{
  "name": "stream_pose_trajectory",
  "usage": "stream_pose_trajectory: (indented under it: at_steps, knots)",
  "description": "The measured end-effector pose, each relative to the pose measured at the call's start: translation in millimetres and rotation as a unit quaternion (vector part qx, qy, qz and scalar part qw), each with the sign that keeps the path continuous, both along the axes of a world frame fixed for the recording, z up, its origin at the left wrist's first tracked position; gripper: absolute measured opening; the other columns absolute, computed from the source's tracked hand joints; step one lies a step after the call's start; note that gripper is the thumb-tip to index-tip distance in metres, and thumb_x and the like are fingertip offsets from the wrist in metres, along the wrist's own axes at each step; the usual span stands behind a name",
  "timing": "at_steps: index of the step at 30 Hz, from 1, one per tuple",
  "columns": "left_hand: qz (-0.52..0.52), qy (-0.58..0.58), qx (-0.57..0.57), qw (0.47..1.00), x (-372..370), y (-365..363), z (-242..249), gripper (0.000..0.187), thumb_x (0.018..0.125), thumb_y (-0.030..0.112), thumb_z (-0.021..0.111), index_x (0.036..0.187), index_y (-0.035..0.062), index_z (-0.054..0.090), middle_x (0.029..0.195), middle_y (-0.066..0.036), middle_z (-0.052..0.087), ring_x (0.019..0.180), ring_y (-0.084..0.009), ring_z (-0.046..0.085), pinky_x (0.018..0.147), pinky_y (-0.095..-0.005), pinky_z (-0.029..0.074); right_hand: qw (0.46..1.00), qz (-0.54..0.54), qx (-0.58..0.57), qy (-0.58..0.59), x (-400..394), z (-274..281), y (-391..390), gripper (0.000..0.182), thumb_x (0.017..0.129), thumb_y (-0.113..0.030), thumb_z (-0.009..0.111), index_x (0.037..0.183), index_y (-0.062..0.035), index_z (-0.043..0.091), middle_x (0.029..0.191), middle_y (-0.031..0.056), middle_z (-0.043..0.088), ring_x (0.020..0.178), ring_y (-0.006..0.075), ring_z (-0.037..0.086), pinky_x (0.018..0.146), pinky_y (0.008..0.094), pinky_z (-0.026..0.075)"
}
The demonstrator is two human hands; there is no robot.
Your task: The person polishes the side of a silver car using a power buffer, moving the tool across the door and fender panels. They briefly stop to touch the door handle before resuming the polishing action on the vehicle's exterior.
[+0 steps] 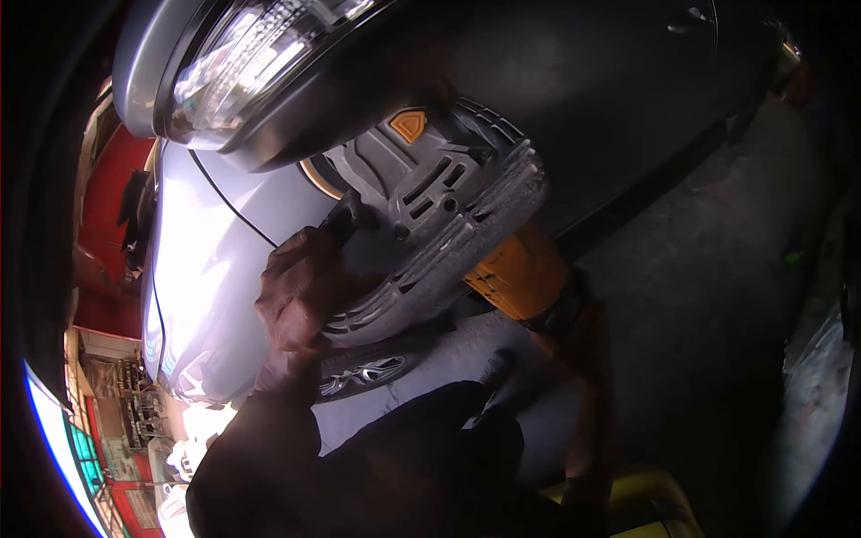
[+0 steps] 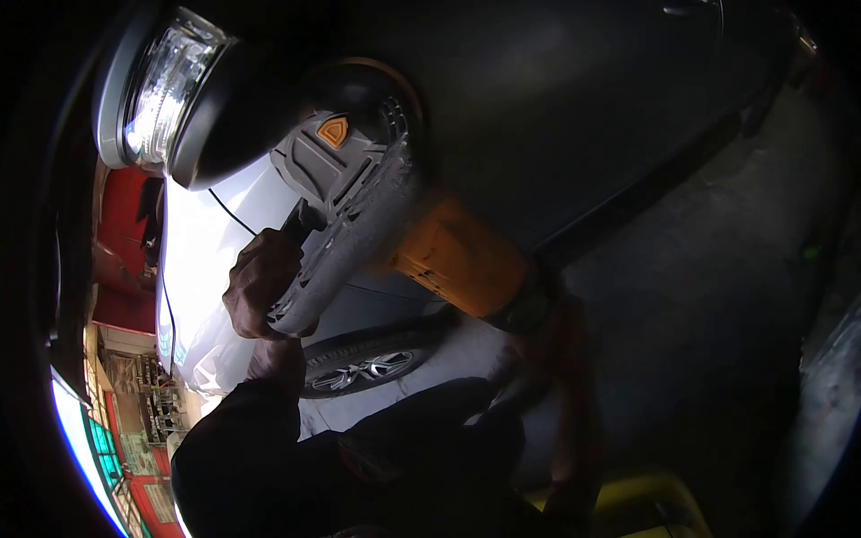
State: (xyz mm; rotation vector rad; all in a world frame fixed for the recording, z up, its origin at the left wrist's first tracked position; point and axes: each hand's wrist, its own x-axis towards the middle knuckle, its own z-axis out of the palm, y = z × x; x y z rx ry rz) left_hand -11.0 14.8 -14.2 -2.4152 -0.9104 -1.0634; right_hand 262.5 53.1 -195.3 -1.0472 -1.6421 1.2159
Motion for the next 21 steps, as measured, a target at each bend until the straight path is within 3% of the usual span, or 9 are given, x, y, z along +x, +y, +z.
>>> stream_pose_trajectory:
  at_steps: [3,10,13,16,18,21]
  knots:
    - [0.025,0.032,-0.05,0.998,11,-10,17,0.039,0.064,0.008,0.084,0.095,0.0018,0.061,0.074,-0.009,0.059,0.067,-0.0257,0.062,0.055,-0.037,0.049,1.0,0.006,0.01,-0.016,3,5,4,0.068,0.071,-0.015,0.083,0.13,-0.0026,0.052,0.108,0.0159,0.069,0.103,0.0262,0.068,0.086,0.0366,0.054]
    - [0.079,0.038,-0.054,0.995,3,-27,4,0.041,0.063,0.009,0.085,0.095,0.0017,0.061,0.072,-0.009,0.059,0.069,-0.0264,0.063,0.056,-0.0365,0.05,0.999,0.043,-0.005,-0.024,-6,11,7,0.068,0.068,-0.015,0.083,0.128,-0.0009,0.054,0.111,0.0194,0.071,0.106,0.0272,0.07,0.086,0.0382,0.055]
    - [0.146,0.054,-0.052,0.986,-7,-39,-1,0.041,0.064,0.01,0.085,0.096,0.0015,0.061,0.072,-0.008,0.059,0.069,-0.0267,0.063,0.056,-0.0364,0.05,0.998,0.058,0.008,-0.013,-8,8,7,0.077,0.068,-0.01,0.079,0.139,-0.0057,0.048,0.11,0.0227,0.07,0.107,0.0408,0.067,0.086,0.0429,0.057]
    - [0.228,0.075,-0.047,0.97,-13,-45,-9,0.041,0.064,0.01,0.085,0.096,0.0014,0.06,0.072,-0.008,0.059,0.069,-0.027,0.063,0.056,-0.0363,0.05,0.998,0.053,0.023,0.0,-9,6,9,0.076,0.069,-0.01,0.08,0.138,-0.0052,0.049,0.11,0.0216,0.071,0.106,0.0394,0.068,0.085,0.0412,0.057]
    - [0.201,0.065,-0.03,0.977,-9,-35,-10,0.041,0.065,0.011,0.085,0.096,0.0013,0.06,0.071,-0.008,0.059,0.069,-0.0272,0.063,0.055,-0.0363,0.05,0.999,0.04,-0.001,0.02,-7,3,8,0.074,0.07,-0.01,0.079,0.137,-0.0051,0.05,0.11,0.0222,0.071,0.106,0.0381,0.069,0.084,0.0402,0.057]
    - [0.012,-0.007,0.0,1.0,-1,-4,-5,0.036,0.075,0.021,0.083,0.091,-0.0009,0.06,0.07,-0.01,0.059,0.065,-0.0286,0.063,0.054,-0.0375,0.05,0.999,0.017,-0.012,0.039,-4,6,10,0.072,0.071,-0.01,0.079,0.136,-0.0045,0.05,0.109,0.023,0.071,0.107,0.0356,0.069,0.084,0.0394,0.057]
